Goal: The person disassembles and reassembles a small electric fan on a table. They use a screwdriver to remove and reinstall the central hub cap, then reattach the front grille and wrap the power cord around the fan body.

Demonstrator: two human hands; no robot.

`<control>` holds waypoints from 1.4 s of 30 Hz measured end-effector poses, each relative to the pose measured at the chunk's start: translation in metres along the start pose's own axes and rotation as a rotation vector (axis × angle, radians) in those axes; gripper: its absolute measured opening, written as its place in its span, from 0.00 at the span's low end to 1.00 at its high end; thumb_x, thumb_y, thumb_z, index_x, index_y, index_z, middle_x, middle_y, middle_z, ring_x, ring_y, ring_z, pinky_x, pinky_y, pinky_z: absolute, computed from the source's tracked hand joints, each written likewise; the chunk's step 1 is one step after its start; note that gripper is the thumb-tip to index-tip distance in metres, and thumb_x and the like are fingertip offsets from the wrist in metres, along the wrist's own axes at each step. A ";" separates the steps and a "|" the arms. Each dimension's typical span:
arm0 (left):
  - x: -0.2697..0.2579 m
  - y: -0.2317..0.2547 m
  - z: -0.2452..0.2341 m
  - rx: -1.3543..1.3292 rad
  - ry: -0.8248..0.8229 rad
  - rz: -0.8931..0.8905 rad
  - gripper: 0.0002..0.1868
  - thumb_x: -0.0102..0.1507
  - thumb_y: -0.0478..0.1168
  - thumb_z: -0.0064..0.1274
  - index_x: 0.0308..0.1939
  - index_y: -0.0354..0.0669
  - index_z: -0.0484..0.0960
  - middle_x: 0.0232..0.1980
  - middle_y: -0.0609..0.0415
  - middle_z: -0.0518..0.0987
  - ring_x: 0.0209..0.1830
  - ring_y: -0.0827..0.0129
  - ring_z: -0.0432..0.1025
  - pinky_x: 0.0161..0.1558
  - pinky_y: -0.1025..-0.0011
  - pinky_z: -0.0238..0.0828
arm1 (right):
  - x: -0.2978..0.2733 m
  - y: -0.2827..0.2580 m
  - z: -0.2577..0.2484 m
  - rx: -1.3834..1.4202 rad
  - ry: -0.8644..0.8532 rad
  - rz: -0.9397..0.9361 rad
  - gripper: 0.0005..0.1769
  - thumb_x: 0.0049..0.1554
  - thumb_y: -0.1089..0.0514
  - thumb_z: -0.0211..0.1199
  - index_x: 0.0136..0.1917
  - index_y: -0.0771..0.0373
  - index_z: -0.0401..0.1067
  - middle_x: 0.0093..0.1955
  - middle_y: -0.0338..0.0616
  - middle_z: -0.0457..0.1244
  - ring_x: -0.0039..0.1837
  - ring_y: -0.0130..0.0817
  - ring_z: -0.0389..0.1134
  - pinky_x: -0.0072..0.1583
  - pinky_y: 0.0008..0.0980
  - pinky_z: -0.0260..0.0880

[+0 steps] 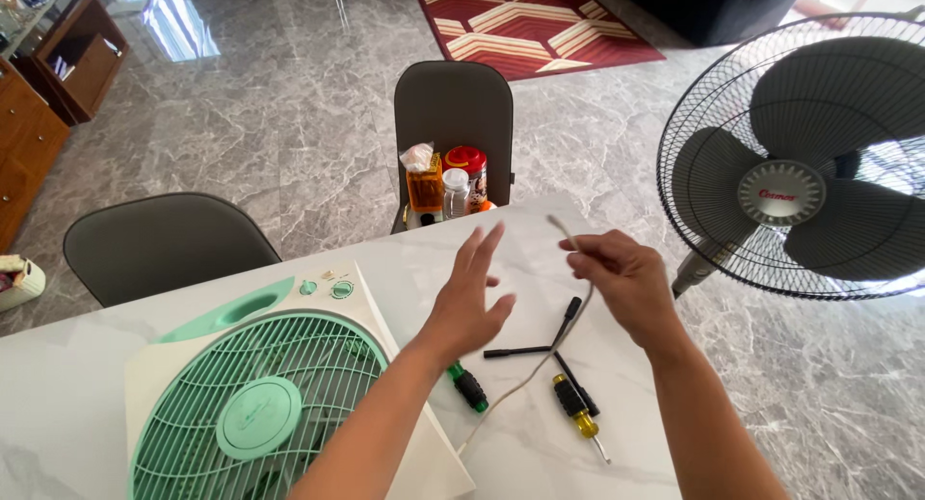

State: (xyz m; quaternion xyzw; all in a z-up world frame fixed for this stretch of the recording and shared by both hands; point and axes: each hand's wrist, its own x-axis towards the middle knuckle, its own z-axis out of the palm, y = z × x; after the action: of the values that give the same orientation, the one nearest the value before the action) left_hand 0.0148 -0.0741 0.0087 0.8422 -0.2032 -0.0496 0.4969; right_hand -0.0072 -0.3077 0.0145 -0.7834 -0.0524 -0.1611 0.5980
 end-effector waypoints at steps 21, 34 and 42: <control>-0.032 0.063 -0.035 0.541 0.170 0.570 0.03 0.58 0.36 0.57 0.34 0.40 0.83 0.36 0.51 0.78 0.44 0.56 0.73 0.46 0.60 0.71 | 0.001 0.144 -0.016 -0.629 -0.444 0.453 0.24 0.50 0.37 0.67 0.46 0.58 0.82 0.48 0.43 0.71 0.56 0.36 0.70 0.58 0.36 0.65; -0.111 -0.058 -0.110 0.254 0.307 -0.078 0.07 0.62 0.37 0.56 0.35 0.37 0.76 0.29 0.47 0.79 0.29 0.55 0.74 0.35 0.60 0.70 | 0.019 -0.036 0.059 -0.772 -0.330 -0.142 0.25 0.42 0.55 0.78 0.45 0.64 0.66 0.43 0.48 0.65 0.45 0.44 0.65 0.46 0.45 0.66; -0.181 -0.119 -0.164 0.153 0.561 -0.210 0.09 0.64 0.42 0.56 0.36 0.39 0.79 0.24 0.52 0.77 0.21 0.66 0.70 0.30 0.65 0.69 | -0.006 -0.140 0.176 -0.574 -0.410 -0.597 0.13 0.47 0.71 0.65 0.47 0.64 0.72 0.46 0.50 0.61 0.48 0.45 0.66 0.47 0.41 0.69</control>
State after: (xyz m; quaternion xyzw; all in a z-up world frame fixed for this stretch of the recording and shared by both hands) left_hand -0.0689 0.1819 -0.0328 0.8743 0.0269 0.1492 0.4611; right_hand -0.0178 -0.1002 0.1000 -0.8836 -0.3464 -0.1761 0.2613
